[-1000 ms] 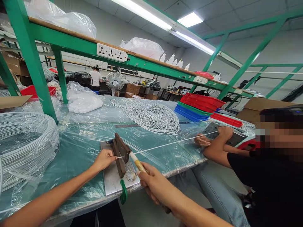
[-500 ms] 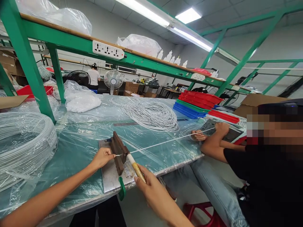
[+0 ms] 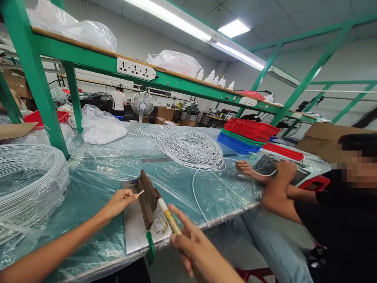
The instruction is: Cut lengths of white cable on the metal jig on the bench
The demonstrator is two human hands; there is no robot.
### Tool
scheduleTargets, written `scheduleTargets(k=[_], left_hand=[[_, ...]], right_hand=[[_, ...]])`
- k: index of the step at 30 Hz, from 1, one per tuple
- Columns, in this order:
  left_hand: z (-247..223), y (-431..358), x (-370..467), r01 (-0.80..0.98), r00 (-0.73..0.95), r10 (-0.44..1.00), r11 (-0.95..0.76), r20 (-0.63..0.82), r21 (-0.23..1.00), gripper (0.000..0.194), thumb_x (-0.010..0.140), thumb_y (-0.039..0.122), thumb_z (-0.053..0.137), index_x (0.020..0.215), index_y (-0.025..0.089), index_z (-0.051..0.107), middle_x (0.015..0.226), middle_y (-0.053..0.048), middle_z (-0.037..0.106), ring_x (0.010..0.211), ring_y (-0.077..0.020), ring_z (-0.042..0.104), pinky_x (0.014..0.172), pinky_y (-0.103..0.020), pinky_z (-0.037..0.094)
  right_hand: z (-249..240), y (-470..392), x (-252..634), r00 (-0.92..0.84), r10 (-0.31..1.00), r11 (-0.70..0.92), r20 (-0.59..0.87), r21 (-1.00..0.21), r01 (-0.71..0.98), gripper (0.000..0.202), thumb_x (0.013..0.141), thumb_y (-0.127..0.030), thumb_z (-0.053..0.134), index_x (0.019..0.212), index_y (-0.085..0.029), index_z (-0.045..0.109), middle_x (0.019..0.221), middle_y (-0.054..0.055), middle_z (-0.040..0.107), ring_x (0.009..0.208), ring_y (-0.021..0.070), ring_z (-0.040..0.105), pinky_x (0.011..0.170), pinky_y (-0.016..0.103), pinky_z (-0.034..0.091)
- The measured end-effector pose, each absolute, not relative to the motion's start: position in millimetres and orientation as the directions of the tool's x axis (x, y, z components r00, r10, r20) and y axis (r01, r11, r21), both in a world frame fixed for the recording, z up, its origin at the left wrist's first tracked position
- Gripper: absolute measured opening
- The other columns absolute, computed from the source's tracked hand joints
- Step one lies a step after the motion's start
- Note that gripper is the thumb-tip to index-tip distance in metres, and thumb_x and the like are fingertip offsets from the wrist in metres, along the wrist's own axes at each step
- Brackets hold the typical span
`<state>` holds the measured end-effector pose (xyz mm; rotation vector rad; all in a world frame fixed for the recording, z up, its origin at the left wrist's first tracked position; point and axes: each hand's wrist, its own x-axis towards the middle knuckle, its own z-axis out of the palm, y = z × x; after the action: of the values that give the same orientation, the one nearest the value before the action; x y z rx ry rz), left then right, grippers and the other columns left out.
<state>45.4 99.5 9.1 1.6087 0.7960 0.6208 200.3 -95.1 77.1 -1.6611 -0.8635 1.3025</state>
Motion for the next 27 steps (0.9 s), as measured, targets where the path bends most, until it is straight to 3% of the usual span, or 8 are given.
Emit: scheduleTargets(k=[2, 5, 8, 10, 13, 16, 21, 27], left_hand=[[24, 94, 35, 0.162, 0.689, 0.722, -0.069, -0.063, 0.984, 0.043, 0.063, 0.057, 0.059, 0.058, 0.016, 0.047, 0.045, 0.005, 0.041, 0.046, -0.0080, 0.033, 0.049, -0.022, 0.023], [48, 82, 18, 0.177, 0.803, 0.585, -0.051, -0.115, 0.983, 0.038, 0.067, 0.052, 0.058, 0.065, 0.015, 0.051, 0.047, 0.003, 0.049, 0.046, -0.0081, 0.034, 0.049, -0.022, 0.023], [69, 67, 4, 0.215, 0.858, 0.488, -0.057, -0.161, 0.975, 0.037, 0.071, 0.051, 0.057, 0.070, 0.015, 0.051, 0.049, 0.002, 0.054, 0.043, -0.0071, 0.030, 0.046, -0.022, 0.019], [77, 58, -2, 0.222, 0.875, 0.452, -0.058, -0.173, 0.973, 0.038, 0.074, 0.052, 0.055, 0.075, 0.014, 0.052, 0.049, 0.002, 0.054, 0.042, -0.0068, 0.029, 0.045, -0.021, 0.018], [79, 47, -6, 0.229, 0.882, 0.433, -0.048, -0.186, 0.972, 0.043, 0.077, 0.056, 0.051, 0.082, 0.013, 0.054, 0.048, 0.004, 0.051, 0.042, -0.0063, 0.029, 0.045, -0.020, 0.019], [78, 38, -10, 0.240, 0.886, 0.408, 0.009, -0.223, 0.971, 0.051, 0.077, 0.061, 0.047, 0.087, 0.012, 0.054, 0.047, 0.005, 0.048, 0.037, -0.0050, 0.026, 0.040, -0.019, 0.017], [98, 26, -22, 0.178, 0.898, 0.387, 0.121, -0.212, 0.976, 0.051, 0.077, 0.063, 0.045, 0.088, 0.014, 0.051, 0.050, 0.005, 0.050, 0.030, -0.0027, 0.026, 0.034, -0.018, 0.015], [128, 26, -31, 0.013, 0.841, 0.528, 0.194, -0.116, 0.981, 0.037, 0.082, 0.052, 0.047, 0.082, 0.015, 0.049, 0.054, 0.003, 0.055, 0.030, -0.0010, 0.032, 0.036, -0.015, 0.020]], right_hand=[[121, -77, 206, 0.096, 0.905, -0.394, -0.414, -0.902, -0.173, 0.061, 0.068, -0.031, 0.065, 0.125, -0.024, 0.045, 0.051, -0.007, 0.044, 0.037, 0.0048, 0.035, 0.039, 0.014, 0.032], [173, -35, 215, 0.065, 0.943, -0.292, -0.328, -0.902, -0.319, 0.018, 0.076, -0.028, 0.057, 0.089, -0.016, 0.056, 0.069, 0.002, 0.053, 0.050, 0.0047, 0.045, 0.048, 0.013, 0.039], [201, 24, 223, 0.045, 0.969, -0.213, -0.244, -0.909, -0.357, 0.033, 0.088, -0.046, 0.038, 0.088, -0.016, 0.053, 0.070, 0.005, 0.054, 0.056, 0.0089, 0.050, 0.053, 0.017, 0.044], [207, 68, 227, 0.027, 0.985, -0.150, -0.169, -0.929, -0.339, 0.046, 0.087, -0.057, 0.032, 0.100, -0.017, 0.051, 0.070, 0.006, 0.054, 0.060, 0.0117, 0.052, 0.057, 0.020, 0.046], [203, 130, 228, 0.076, 0.992, -0.085, -0.101, -0.977, -0.194, 0.055, 0.085, -0.061, 0.031, 0.118, -0.018, 0.044, 0.073, 0.006, 0.057, 0.062, 0.0132, 0.054, 0.061, 0.023, 0.046], [192, 179, 225, 0.140, 0.983, -0.107, -0.115, -0.992, -0.064, 0.060, 0.085, -0.060, 0.034, 0.128, -0.018, 0.034, 0.079, 0.007, 0.061, 0.061, 0.0124, 0.052, 0.065, 0.025, 0.044], [170, 220, 218, 0.154, 0.981, -0.127, -0.122, -0.991, 0.027, 0.061, 0.084, -0.057, 0.042, 0.129, -0.017, 0.036, 0.090, 0.009, 0.063, 0.070, 0.0136, 0.053, 0.075, 0.031, 0.041], [161, 199, 207, 0.158, 0.984, 0.058, 0.078, -0.990, 0.132, 0.061, 0.082, -0.037, 0.055, 0.135, -0.020, 0.031, 0.112, 0.010, 0.056, 0.101, 0.0160, 0.051, 0.090, 0.034, 0.036]])
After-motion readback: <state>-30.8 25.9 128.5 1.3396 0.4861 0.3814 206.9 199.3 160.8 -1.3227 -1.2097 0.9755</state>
